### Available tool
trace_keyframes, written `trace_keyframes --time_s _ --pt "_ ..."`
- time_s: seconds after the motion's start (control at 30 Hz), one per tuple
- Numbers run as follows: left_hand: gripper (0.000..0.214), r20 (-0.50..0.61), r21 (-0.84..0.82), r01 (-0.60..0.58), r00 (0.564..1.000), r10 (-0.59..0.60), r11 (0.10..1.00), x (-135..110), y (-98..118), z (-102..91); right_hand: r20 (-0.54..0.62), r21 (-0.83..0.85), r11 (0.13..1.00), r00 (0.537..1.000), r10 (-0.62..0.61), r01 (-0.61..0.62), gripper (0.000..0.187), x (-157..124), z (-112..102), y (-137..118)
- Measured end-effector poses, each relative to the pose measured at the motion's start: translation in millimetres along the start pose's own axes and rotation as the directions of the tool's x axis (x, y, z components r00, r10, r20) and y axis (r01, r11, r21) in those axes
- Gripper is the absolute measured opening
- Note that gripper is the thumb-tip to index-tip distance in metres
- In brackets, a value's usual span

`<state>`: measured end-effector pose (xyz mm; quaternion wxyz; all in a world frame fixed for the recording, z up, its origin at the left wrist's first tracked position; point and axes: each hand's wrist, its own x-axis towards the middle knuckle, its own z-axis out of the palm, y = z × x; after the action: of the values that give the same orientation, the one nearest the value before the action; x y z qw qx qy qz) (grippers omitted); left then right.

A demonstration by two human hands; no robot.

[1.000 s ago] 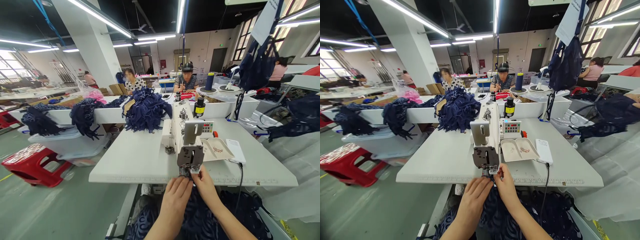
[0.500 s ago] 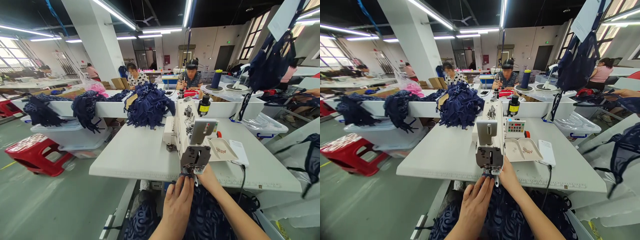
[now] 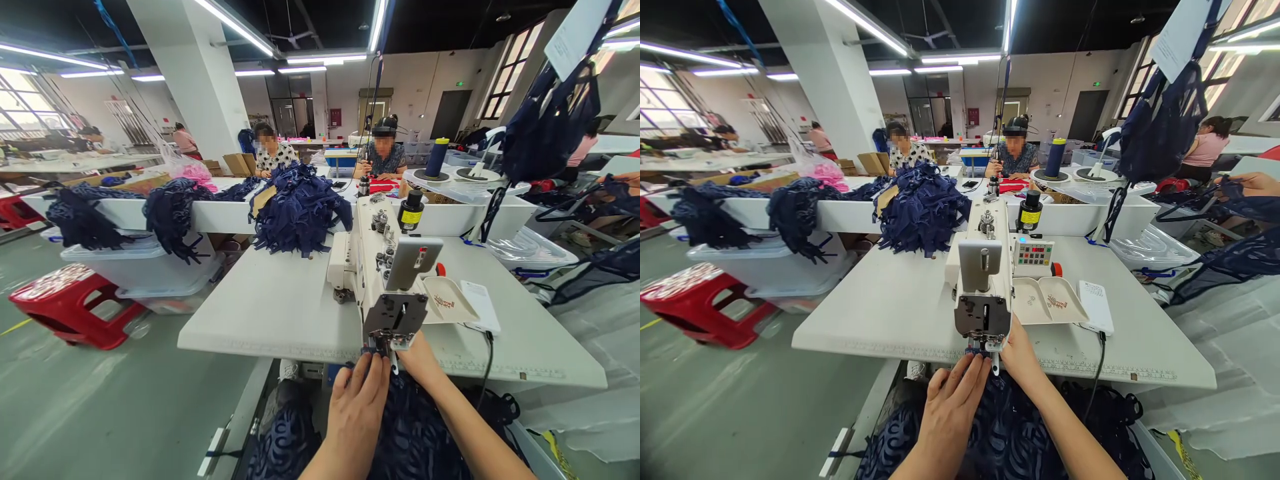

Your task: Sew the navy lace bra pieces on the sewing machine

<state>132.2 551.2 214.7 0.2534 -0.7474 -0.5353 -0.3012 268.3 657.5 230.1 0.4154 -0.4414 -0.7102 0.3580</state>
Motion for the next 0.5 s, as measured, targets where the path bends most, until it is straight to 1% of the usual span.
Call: trace_keyframes --time_s 0.13,0.2,0.23,0.3,0.37,0.43,0.5 --pt "0.04 -0.008 -0.04 0.022 1.0 -0.022 0.999 1 0 -1.4 -0.051 0.003 0.997 0.996 0.077 -0.077 0.024 -8 -1 2" --pt "0.042 -0.022 -0.06 0.029 0.999 -0.03 0.998 0 0 0.4 -0.06 0.026 0.992 0.991 0.122 -0.12 0.02 -19 -2 5" --pt "0.043 -0.03 -0.068 0.024 0.999 -0.026 0.997 0 -1 2.0 -0.05 0.033 0.991 0.99 0.134 -0.133 0.021 -26 -3 6" --pt "0.042 -0.06 -0.082 -0.004 0.998 -0.001 0.997 1 -5 5.7 0.012 0.013 0.988 0.988 0.156 -0.156 0.028 -42 -2 9" --pt "0.039 -0.07 -0.083 -0.051 0.996 0.046 0.995 2 -11 8.3 0.108 -0.046 0.983 0.977 0.184 -0.18 0.032 -57 0 9" --pt "0.036 -0.036 -0.088 -0.108 0.994 0.105 0.99 1 -20 9.0 0.205 -0.078 0.974 0.953 0.224 -0.212 0.037 -70 1 6" --pt "0.038 0.027 -0.155 -0.173 0.983 0.179 0.973 -8 -28 9.8 0.246 -0.041 0.969 0.938 0.245 -0.242 0.043 -79 0 1"
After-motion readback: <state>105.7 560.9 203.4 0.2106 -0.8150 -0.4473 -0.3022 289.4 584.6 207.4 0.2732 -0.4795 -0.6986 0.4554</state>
